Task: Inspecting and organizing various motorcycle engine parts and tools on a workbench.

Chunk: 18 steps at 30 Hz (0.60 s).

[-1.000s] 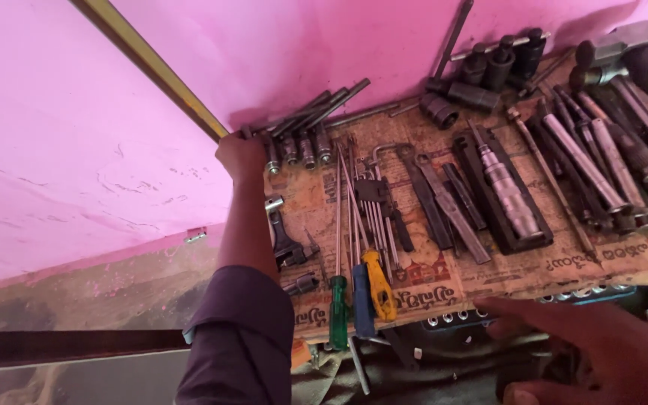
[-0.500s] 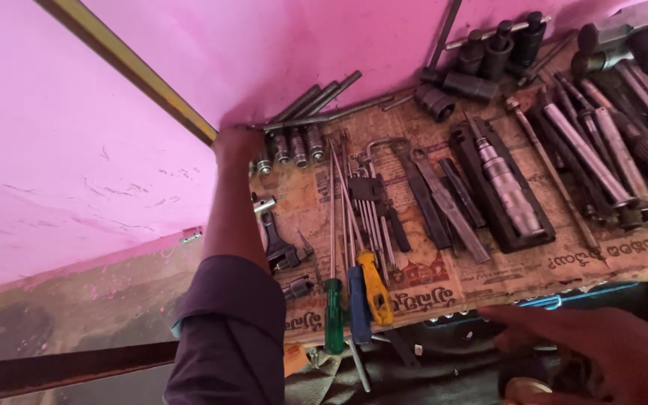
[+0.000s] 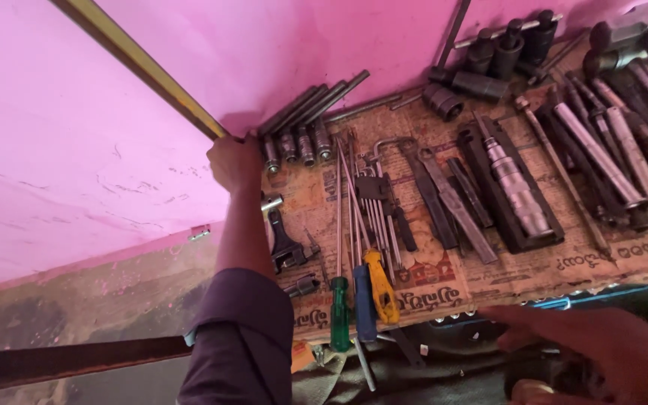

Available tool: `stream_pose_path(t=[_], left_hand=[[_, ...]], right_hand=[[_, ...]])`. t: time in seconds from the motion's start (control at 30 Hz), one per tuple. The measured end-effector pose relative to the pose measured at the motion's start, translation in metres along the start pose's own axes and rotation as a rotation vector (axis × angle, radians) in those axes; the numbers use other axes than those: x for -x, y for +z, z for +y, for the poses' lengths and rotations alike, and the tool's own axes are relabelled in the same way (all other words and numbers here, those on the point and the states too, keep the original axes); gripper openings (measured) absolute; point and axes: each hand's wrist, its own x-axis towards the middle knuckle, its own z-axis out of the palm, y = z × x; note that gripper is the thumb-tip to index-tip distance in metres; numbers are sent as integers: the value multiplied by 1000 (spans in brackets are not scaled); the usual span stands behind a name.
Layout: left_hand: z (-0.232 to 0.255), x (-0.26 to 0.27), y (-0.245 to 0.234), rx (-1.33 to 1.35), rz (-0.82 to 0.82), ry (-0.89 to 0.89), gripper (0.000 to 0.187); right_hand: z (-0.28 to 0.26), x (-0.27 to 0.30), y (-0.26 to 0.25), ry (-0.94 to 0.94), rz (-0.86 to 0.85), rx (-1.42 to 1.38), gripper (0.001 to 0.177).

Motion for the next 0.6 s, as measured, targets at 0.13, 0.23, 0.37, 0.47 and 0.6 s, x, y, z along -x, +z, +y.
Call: stream_pose_path(t=[0.13, 0.23, 0.37, 0.47, 0.6], left_hand=[[-16, -8, 7, -83, 21, 90, 37], [-21, -13, 10, -24, -22, 75, 37], [-20, -10, 10, -30, -12, 78, 36], [-18, -7, 14, 76, 55, 100, 32], [-24, -8, 39, 154, 225, 163, 23]], right_hand=[[5, -1, 10, 107, -1, -83, 95], [13, -6, 12, -26, 59, -124, 98], [-9, 3, 5, 192, -14, -85, 93], [5, -2, 18, 139, 64, -210, 93], [32, -10, 31, 70, 154, -361, 93]])
